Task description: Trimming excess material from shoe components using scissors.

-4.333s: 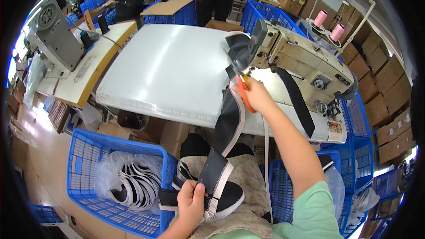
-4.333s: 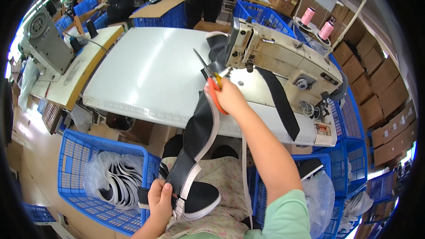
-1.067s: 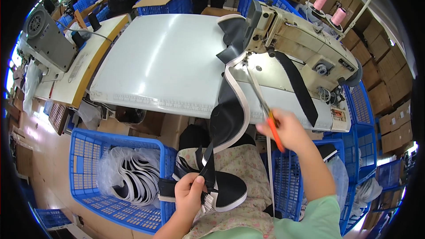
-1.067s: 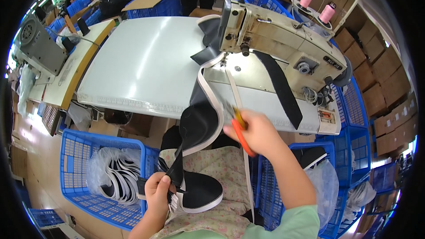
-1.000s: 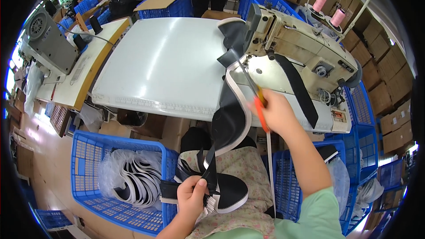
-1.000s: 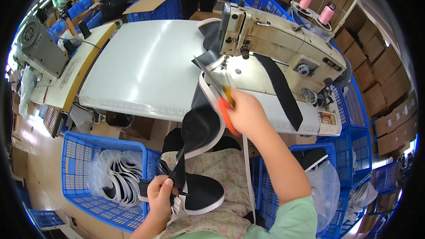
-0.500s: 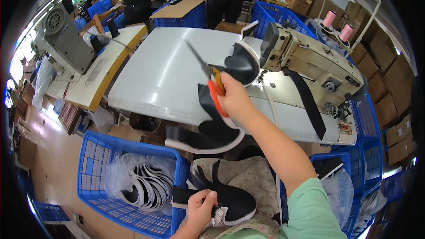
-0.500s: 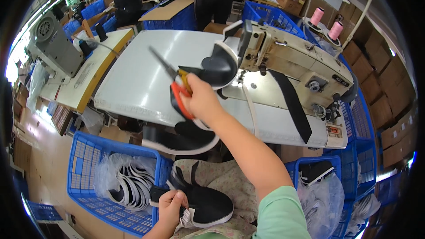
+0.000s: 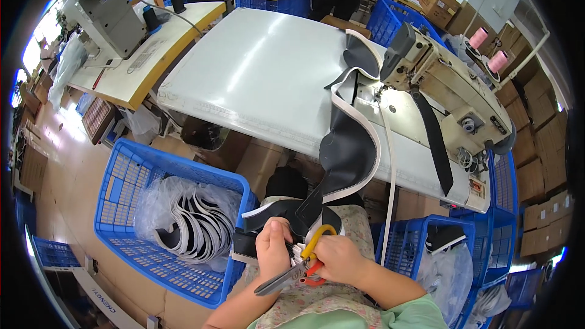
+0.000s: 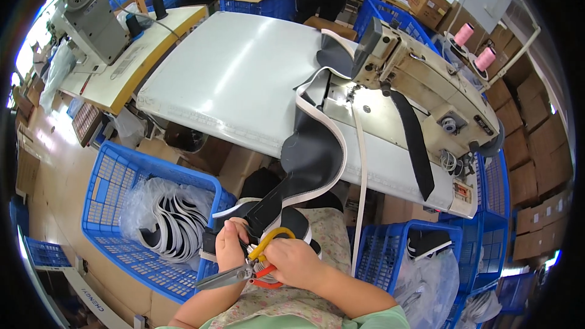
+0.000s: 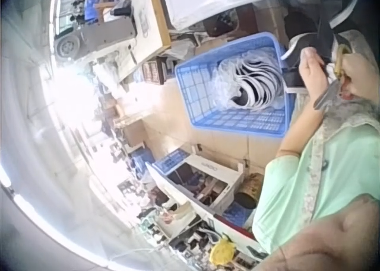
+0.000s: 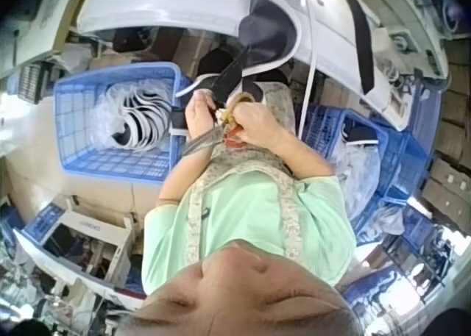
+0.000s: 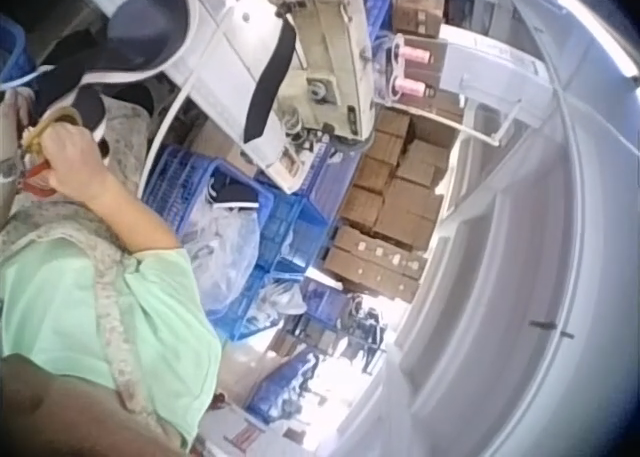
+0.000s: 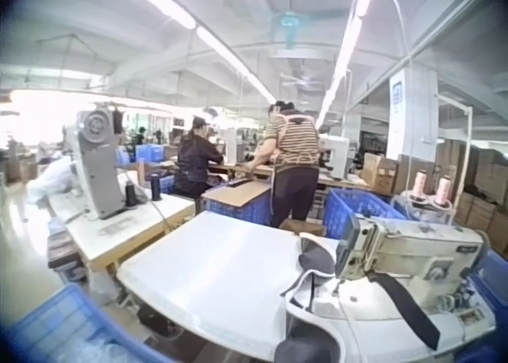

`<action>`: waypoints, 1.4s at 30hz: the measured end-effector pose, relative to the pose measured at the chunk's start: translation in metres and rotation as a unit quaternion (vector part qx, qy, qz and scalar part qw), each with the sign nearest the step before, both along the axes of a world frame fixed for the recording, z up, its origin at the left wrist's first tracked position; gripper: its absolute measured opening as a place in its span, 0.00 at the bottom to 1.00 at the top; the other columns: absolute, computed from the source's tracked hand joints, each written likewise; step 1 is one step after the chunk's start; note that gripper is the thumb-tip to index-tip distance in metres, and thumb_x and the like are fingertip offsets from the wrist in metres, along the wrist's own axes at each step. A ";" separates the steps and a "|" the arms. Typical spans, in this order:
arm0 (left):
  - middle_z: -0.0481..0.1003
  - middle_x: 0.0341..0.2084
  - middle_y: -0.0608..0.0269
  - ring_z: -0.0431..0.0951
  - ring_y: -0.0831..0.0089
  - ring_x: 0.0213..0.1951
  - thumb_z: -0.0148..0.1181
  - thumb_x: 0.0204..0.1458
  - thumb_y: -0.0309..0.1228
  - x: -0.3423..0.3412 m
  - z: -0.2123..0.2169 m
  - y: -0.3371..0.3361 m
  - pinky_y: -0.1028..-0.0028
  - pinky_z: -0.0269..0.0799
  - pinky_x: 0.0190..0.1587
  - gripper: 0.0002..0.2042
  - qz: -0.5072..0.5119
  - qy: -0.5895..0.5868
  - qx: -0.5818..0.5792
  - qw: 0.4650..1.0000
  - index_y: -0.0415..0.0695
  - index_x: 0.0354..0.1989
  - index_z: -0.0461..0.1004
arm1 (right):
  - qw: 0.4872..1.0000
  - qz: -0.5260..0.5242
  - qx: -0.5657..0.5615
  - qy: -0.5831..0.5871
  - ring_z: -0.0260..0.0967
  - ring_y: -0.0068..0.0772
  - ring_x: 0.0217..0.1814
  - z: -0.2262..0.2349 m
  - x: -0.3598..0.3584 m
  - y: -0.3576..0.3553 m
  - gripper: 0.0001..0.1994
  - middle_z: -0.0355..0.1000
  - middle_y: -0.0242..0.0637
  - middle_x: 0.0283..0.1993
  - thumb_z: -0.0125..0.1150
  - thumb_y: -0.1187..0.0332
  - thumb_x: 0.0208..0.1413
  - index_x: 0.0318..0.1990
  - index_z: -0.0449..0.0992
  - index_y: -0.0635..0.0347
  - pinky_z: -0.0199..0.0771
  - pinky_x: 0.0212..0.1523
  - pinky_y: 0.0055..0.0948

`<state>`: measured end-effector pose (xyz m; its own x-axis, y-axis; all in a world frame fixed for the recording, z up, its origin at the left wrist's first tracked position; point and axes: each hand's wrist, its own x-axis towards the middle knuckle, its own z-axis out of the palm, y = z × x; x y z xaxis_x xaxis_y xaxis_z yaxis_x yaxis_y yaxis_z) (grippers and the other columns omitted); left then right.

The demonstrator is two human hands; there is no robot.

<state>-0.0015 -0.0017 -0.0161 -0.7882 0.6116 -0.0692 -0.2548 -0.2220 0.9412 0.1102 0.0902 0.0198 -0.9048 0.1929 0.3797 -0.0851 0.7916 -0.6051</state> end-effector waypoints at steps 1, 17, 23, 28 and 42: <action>0.66 0.20 0.63 0.65 0.77 0.25 0.40 0.61 0.37 0.002 0.001 0.001 0.77 0.60 0.30 0.21 0.013 0.030 -0.015 0.999 0.39 0.17 0.62 | 1.000 -0.004 0.000 -0.001 0.65 0.41 0.22 0.002 0.003 -0.001 0.14 0.65 0.38 0.22 0.64 0.73 0.29 0.25 0.64 0.59 0.65 0.22 0.35; 0.70 0.23 0.67 0.66 0.83 0.26 0.58 0.49 0.29 0.002 0.019 0.013 0.82 0.63 0.31 0.12 -0.173 -0.009 -0.080 0.982 0.36 0.38 0.69 | 0.992 0.017 -0.089 -0.093 0.68 0.40 0.27 0.009 0.029 0.001 0.13 0.65 0.37 0.25 0.62 0.70 0.39 0.29 0.64 0.61 0.66 0.25 0.32; 0.68 0.17 0.67 0.65 0.82 0.21 0.52 0.54 0.30 0.002 0.010 0.010 0.82 0.59 0.25 0.09 -0.143 -0.098 -0.074 0.982 0.35 0.31 0.72 | 0.896 -0.022 -0.308 -0.320 0.60 0.31 0.21 0.040 0.080 0.052 0.23 0.63 0.33 0.21 0.72 0.54 0.34 0.29 0.67 0.60 0.62 0.24 0.27; 0.68 0.17 0.67 0.65 0.82 0.21 0.50 0.55 0.30 0.007 0.005 0.013 0.82 0.60 0.26 0.10 -0.155 -0.065 -0.054 0.984 0.35 0.31 0.72 | 0.780 0.042 -0.373 -0.500 0.64 0.26 0.31 0.016 0.123 0.080 0.22 0.69 0.36 0.29 0.66 0.53 0.44 0.38 0.72 0.63 0.65 0.33 0.26; 0.68 0.19 0.69 0.65 0.83 0.23 0.51 0.56 0.33 0.009 0.008 0.013 0.82 0.60 0.26 0.12 -0.177 0.002 -0.087 0.980 0.34 0.31 0.72 | 0.767 0.065 -0.399 -0.498 0.67 0.22 0.34 0.012 0.094 0.084 0.18 0.73 0.33 0.32 0.61 0.55 0.50 0.38 0.75 0.62 0.67 0.36 0.25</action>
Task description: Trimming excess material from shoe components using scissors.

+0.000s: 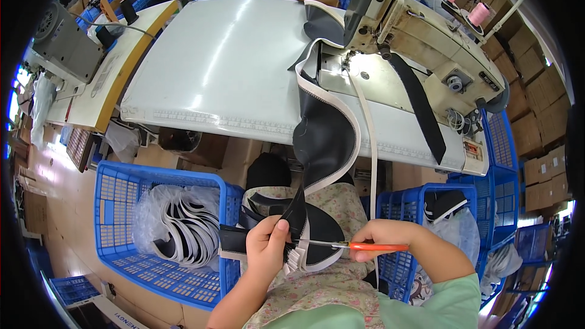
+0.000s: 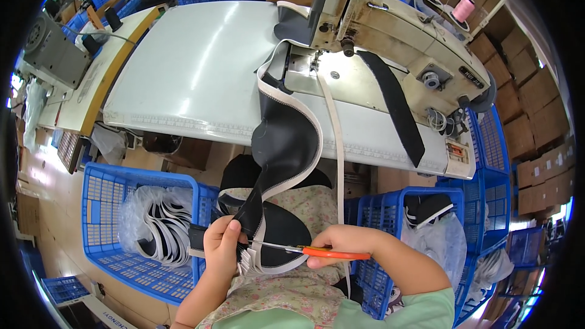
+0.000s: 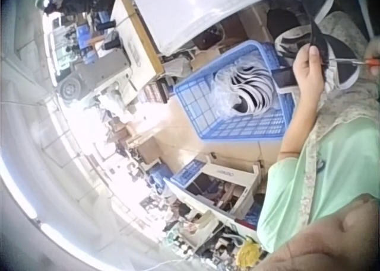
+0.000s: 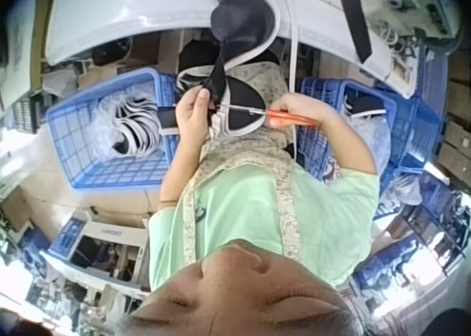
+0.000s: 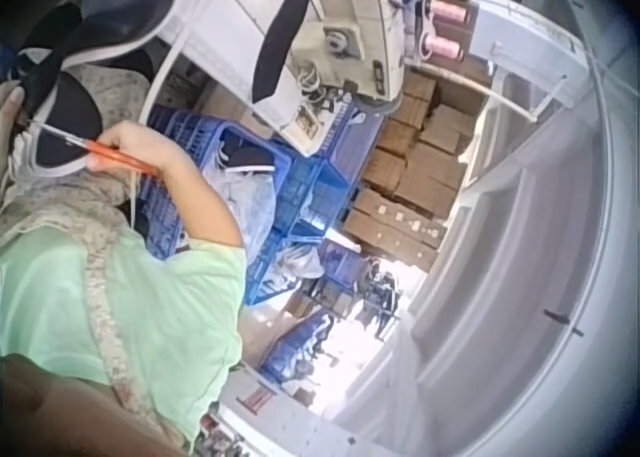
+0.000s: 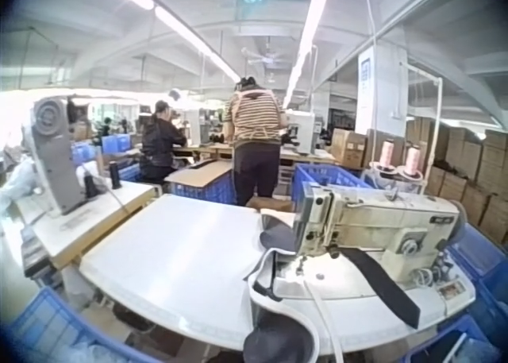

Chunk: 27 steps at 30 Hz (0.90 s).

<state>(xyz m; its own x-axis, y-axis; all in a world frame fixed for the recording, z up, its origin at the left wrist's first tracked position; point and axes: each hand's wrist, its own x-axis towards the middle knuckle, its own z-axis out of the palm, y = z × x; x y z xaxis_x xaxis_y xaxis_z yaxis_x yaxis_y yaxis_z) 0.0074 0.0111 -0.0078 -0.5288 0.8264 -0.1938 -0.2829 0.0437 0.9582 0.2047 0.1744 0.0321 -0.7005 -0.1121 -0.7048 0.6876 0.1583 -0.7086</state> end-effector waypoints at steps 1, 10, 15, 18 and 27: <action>0.68 0.19 0.69 0.65 0.83 0.23 0.51 0.56 0.33 0.000 -0.001 0.001 0.82 0.60 0.26 0.12 -0.002 0.012 -0.001 1.000 0.34 0.31 0.72 | 1.000 -0.009 0.017 0.008 0.65 0.23 0.30 0.001 0.000 0.000 0.22 0.70 0.33 0.27 0.60 0.49 0.49 0.35 0.76 0.62 0.66 0.32 0.25; 0.68 0.14 0.63 0.66 0.78 0.19 0.50 0.55 0.32 -0.004 -0.003 -0.010 0.80 0.61 0.23 0.11 0.040 -0.017 0.006 0.999 0.34 0.28 0.71 | 0.991 0.040 0.120 0.033 0.61 0.20 0.22 0.055 0.012 0.037 0.13 0.69 0.32 0.20 0.69 0.60 0.42 0.28 0.76 0.60 0.62 0.23 0.24; 0.69 0.16 0.68 0.65 0.83 0.20 0.49 0.56 0.31 0.000 0.008 -0.020 0.82 0.59 0.23 0.12 0.037 -0.004 0.014 0.999 0.35 0.26 0.71 | 0.861 -0.294 0.389 0.143 0.64 0.23 0.24 0.077 -0.050 0.061 0.16 0.68 0.35 0.20 0.66 0.59 0.43 0.24 0.70 0.63 0.63 0.25 0.25; 0.68 0.14 0.64 0.66 0.79 0.18 0.49 0.55 0.30 0.002 0.007 -0.022 0.80 0.61 0.23 0.11 0.043 0.032 0.001 0.999 0.35 0.26 0.70 | 0.756 -0.249 0.560 0.228 0.70 0.43 0.27 0.080 -0.119 0.087 0.20 0.70 0.46 0.23 0.61 0.52 0.47 0.27 0.71 0.66 0.67 0.30 0.34; 0.68 0.14 0.64 0.66 0.80 0.18 0.48 0.55 0.30 0.000 0.006 -0.021 0.80 0.61 0.23 0.11 0.048 0.011 0.019 0.999 0.35 0.25 0.70 | 0.817 -0.121 0.552 0.115 0.71 0.47 0.38 0.027 -0.234 0.171 0.22 0.72 0.49 0.34 0.63 0.55 0.41 0.34 0.71 0.69 0.68 0.39 0.34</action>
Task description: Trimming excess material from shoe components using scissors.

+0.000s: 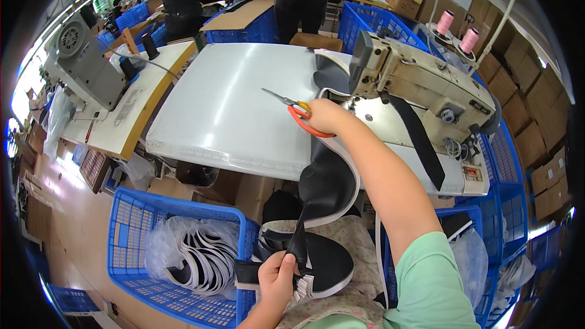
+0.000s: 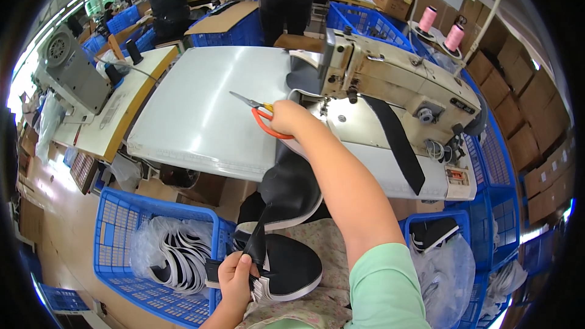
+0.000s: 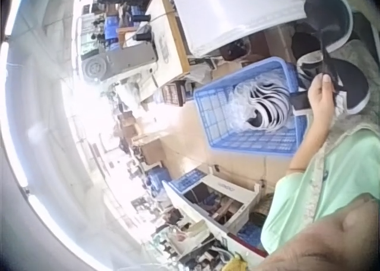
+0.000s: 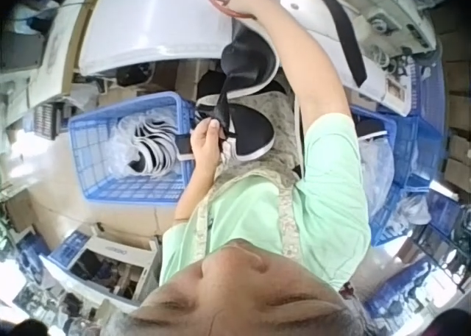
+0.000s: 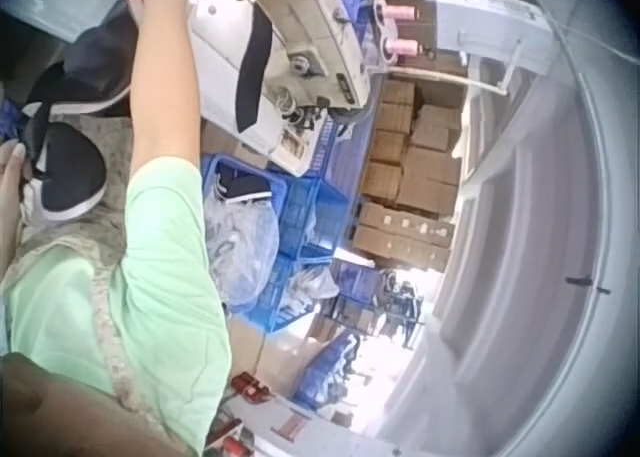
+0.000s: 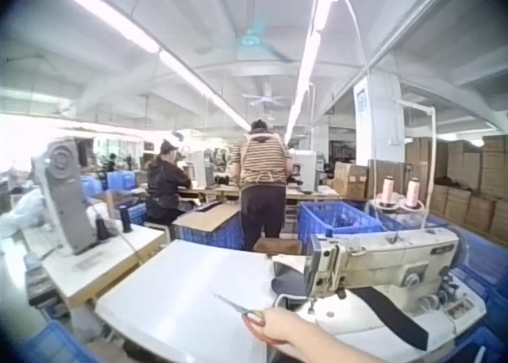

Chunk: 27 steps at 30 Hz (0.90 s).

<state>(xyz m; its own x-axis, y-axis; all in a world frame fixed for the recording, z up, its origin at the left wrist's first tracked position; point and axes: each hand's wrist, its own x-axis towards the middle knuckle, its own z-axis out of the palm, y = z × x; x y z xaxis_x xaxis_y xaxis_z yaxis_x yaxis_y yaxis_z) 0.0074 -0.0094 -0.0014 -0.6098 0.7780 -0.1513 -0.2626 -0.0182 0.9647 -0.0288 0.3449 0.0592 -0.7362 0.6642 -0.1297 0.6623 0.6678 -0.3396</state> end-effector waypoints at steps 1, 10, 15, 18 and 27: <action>0.69 0.14 0.64 0.66 0.80 0.18 0.48 0.55 0.30 -0.001 -0.001 -0.002 0.80 0.61 0.23 0.11 -0.003 -0.017 0.007 1.000 0.36 0.25 0.70 | 0.999 -0.004 -0.017 0.036 0.71 0.46 0.39 -0.008 0.001 0.006 0.21 0.72 0.49 0.35 0.63 0.58 0.41 0.35 0.71 0.69 0.68 0.39 0.34; 0.69 0.14 0.62 0.67 0.78 0.19 0.48 0.53 0.26 -0.011 0.002 -0.018 0.79 0.61 0.23 0.15 -0.061 0.004 -0.037 0.997 0.37 0.14 0.66 | 0.933 -0.014 -0.151 0.327 0.63 0.28 0.28 -0.014 0.069 -0.122 0.10 0.65 0.34 0.26 0.57 0.71 0.48 0.38 0.67 0.61 0.65 0.31 0.26; 0.68 0.15 0.66 0.65 0.82 0.20 0.49 0.56 0.34 -0.021 0.003 -0.007 0.80 0.60 0.25 0.17 0.038 -0.101 -0.035 0.994 0.39 0.16 0.66 | 0.928 0.216 -0.057 0.298 0.61 0.49 0.19 -0.043 0.115 -0.208 0.15 0.62 0.43 0.18 0.64 0.65 0.43 0.19 0.62 0.58 0.59 0.20 0.39; 0.65 0.15 0.66 0.64 0.80 0.21 0.47 0.58 0.35 -0.021 0.004 -0.001 0.79 0.60 0.26 0.18 0.052 -0.154 0.000 0.987 0.40 0.16 0.64 | 0.907 0.266 -0.093 0.314 0.62 0.46 0.21 -0.058 0.133 -0.232 0.10 0.63 0.40 0.20 0.65 0.67 0.39 0.23 0.67 0.58 0.61 0.22 0.38; 0.62 0.17 0.68 0.60 0.81 0.23 0.46 0.58 0.34 -0.017 0.000 0.012 0.80 0.55 0.29 0.17 0.101 -0.065 -0.024 0.992 0.39 0.17 0.64 | 0.867 0.369 -0.106 0.319 0.66 0.43 0.30 -0.049 0.149 -0.244 0.15 0.65 0.38 0.27 0.60 0.72 0.28 0.27 0.62 0.59 0.66 0.32 0.36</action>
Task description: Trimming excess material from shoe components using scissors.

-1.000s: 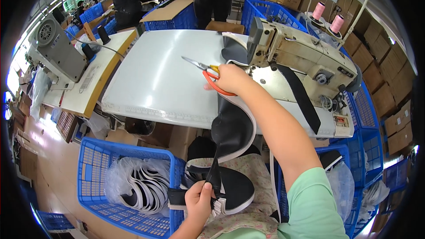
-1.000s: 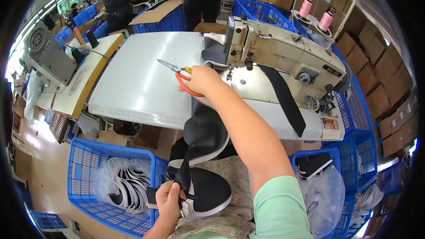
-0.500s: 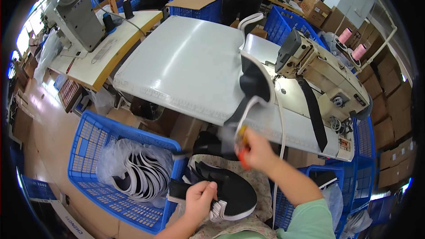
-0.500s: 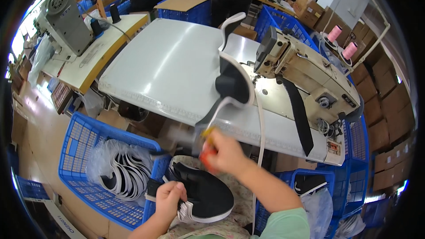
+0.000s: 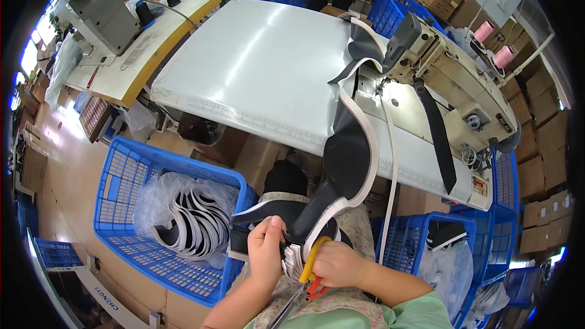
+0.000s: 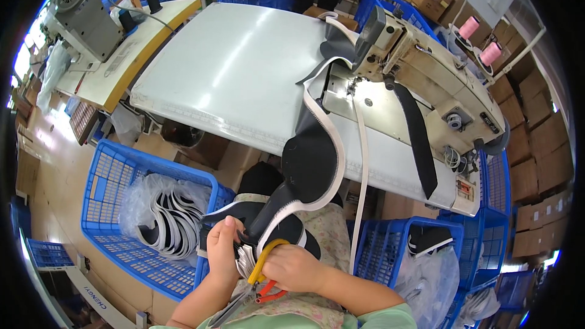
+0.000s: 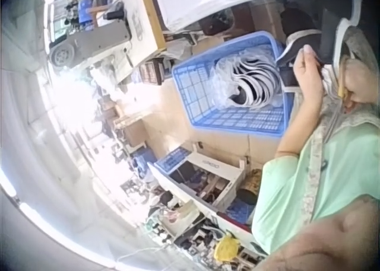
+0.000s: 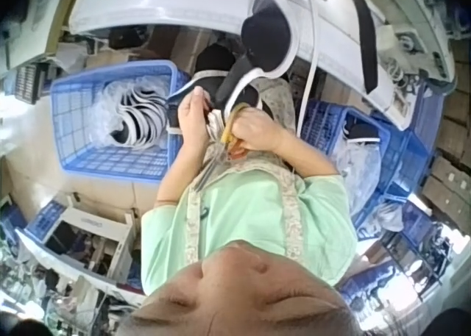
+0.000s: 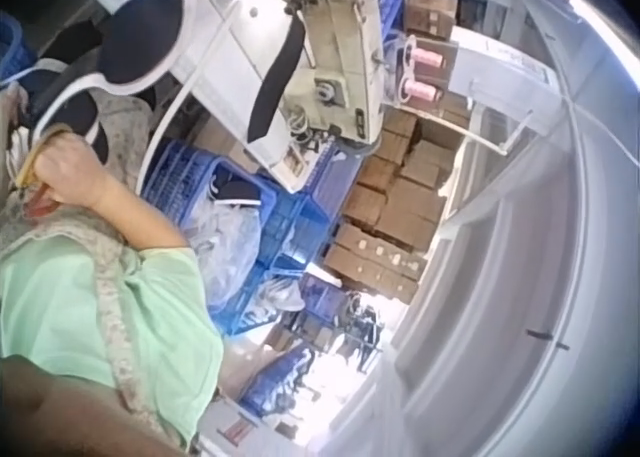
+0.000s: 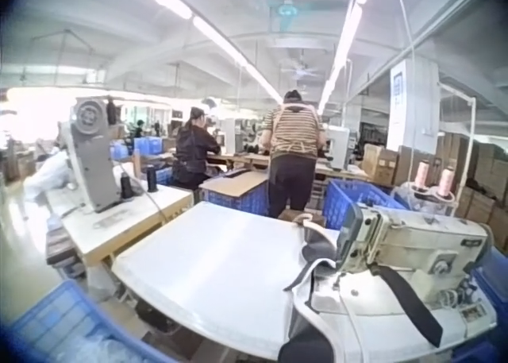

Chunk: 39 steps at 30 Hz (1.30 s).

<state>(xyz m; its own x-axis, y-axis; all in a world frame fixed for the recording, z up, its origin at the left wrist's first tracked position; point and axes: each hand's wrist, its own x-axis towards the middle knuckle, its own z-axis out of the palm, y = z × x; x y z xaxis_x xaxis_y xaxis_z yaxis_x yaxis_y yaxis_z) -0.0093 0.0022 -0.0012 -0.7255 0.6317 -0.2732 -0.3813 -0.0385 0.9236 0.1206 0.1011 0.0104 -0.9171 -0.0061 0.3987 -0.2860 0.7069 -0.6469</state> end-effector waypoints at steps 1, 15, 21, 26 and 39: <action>0.62 0.17 0.68 0.60 0.81 0.23 0.46 0.58 0.34 -0.001 -0.002 0.000 0.80 0.56 0.29 0.17 -0.002 -0.004 0.020 1.000 0.39 0.18 0.64 | 1.000 0.010 0.009 -0.005 0.66 0.42 0.31 -0.001 0.002 0.000 0.14 0.65 0.38 0.27 0.60 0.72 0.29 0.27 0.62 0.60 0.66 0.32 0.35; 0.71 0.23 0.68 0.66 0.84 0.27 0.54 0.53 0.35 -0.006 -0.012 0.004 0.82 0.62 0.31 0.13 -0.149 -0.087 -0.068 0.983 0.35 0.30 0.73 | 0.998 0.019 0.062 -0.022 0.66 0.37 0.30 -0.004 0.010 -0.003 0.09 0.65 0.36 0.26 0.54 0.69 0.39 0.26 0.62 0.59 0.66 0.31 0.31; 0.69 0.20 0.70 0.66 0.84 0.24 0.54 0.53 0.33 -0.003 -0.020 0.001 0.81 0.63 0.28 0.10 -0.236 -0.135 -0.059 0.961 0.38 0.26 0.71 | 0.997 0.000 -0.003 -0.077 0.66 0.38 0.28 0.000 0.030 0.001 0.13 0.64 0.34 0.24 0.63 0.65 0.38 0.25 0.64 0.58 0.65 0.28 0.31; 0.69 0.20 0.70 0.66 0.84 0.24 0.55 0.53 0.33 0.003 -0.012 0.000 0.81 0.62 0.28 0.11 -0.193 0.000 -0.043 0.980 0.37 0.25 0.70 | 0.899 -0.124 -0.207 -0.365 0.64 0.40 0.22 0.050 0.074 0.032 0.26 0.64 0.36 0.21 0.68 0.45 0.35 0.28 0.70 0.60 0.62 0.23 0.32; 0.66 0.14 0.65 0.63 0.81 0.20 0.57 0.51 0.34 0.021 -0.003 0.004 0.78 0.61 0.23 0.12 -0.154 0.148 -0.055 0.975 0.36 0.24 0.69 | 0.807 -0.154 -0.074 -0.565 0.64 0.40 0.20 0.101 0.089 0.047 0.29 0.63 0.37 0.15 0.61 0.37 0.37 0.24 0.72 0.59 0.60 0.21 0.32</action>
<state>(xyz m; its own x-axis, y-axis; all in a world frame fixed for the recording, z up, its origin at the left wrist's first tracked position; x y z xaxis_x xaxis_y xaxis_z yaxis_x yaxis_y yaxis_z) 0.0120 0.0057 -0.0039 -0.5635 0.8105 -0.1600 -0.0757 0.1422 0.9869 0.2097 0.1477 0.1117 -0.6443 0.2627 -0.7182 0.7206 0.5230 -0.4551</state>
